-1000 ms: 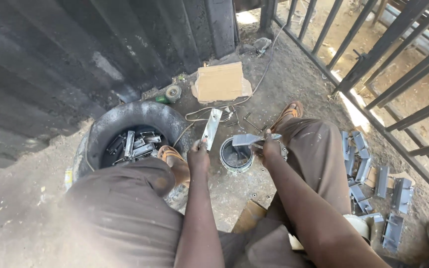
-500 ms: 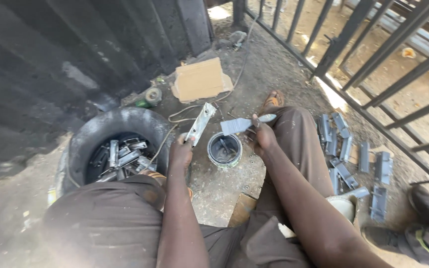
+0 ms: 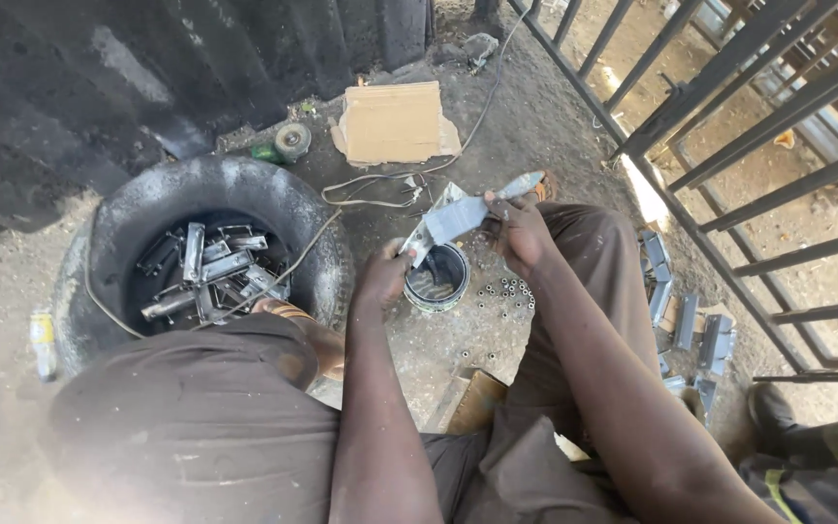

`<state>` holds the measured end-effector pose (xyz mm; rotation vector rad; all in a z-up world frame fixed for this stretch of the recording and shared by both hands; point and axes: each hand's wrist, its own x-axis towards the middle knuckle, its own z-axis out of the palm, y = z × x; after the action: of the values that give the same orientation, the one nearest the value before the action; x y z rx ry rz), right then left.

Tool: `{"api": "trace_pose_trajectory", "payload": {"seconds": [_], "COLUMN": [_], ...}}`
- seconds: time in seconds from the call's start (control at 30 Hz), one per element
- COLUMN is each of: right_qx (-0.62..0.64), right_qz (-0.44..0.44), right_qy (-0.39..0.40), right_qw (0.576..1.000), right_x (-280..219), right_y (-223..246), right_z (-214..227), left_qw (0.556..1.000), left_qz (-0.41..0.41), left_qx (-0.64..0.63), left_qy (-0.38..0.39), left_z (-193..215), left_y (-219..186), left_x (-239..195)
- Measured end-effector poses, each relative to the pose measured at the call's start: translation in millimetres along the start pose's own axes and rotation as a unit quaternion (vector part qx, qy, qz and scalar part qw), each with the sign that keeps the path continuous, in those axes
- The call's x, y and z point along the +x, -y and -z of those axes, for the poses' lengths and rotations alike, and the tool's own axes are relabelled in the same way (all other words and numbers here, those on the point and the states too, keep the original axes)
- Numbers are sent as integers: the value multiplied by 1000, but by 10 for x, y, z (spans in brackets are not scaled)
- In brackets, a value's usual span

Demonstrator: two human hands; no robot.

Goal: The person is manually dipping various metal brackets and components into a small container of paint or protective coating and then placing them on the ground to dry.

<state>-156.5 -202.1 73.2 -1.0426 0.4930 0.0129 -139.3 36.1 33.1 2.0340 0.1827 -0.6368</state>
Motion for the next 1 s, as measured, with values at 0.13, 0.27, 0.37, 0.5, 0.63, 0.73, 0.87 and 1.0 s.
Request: {"api": "trace_pose_trajectory", "payload": {"seconds": [0.13,0.27,0.37,0.5,0.63,0.73,0.87,1.0], "right_qx": [-59,-147,-183,-159,-189,-219,-201,-215], "right_qz": [3,19,60,104,77,77,106,111], "right_qy": [11,6,-34,-52,-5,14,-66,-48], "right_qw": [998,989,981,980,979,972,971,969], "right_x": [-11,-230,267,-68,57,199,405,147], "right_y": [133,470,525,884,650,618,763,901], "right_z": [-114,-297,32,-284,-216,-131,-24,-245], "left_qw": [994,985,981,976,965,953,957,960], "left_qz": [-39,-71,-74,-58,-82,-80,-64,-72], "left_qx": [-105,-157,-178,-210,-249,-292,-283,-272], "left_qy": [9,16,12,0,-5,-4,5,0], "left_z": [-38,60,71,111,102,94,153,133], "left_y": [-154,-333,-301,-404,-419,-484,-421,-242], "left_x": [-90,-320,-303,-453,-440,-499,-480,-302]}}
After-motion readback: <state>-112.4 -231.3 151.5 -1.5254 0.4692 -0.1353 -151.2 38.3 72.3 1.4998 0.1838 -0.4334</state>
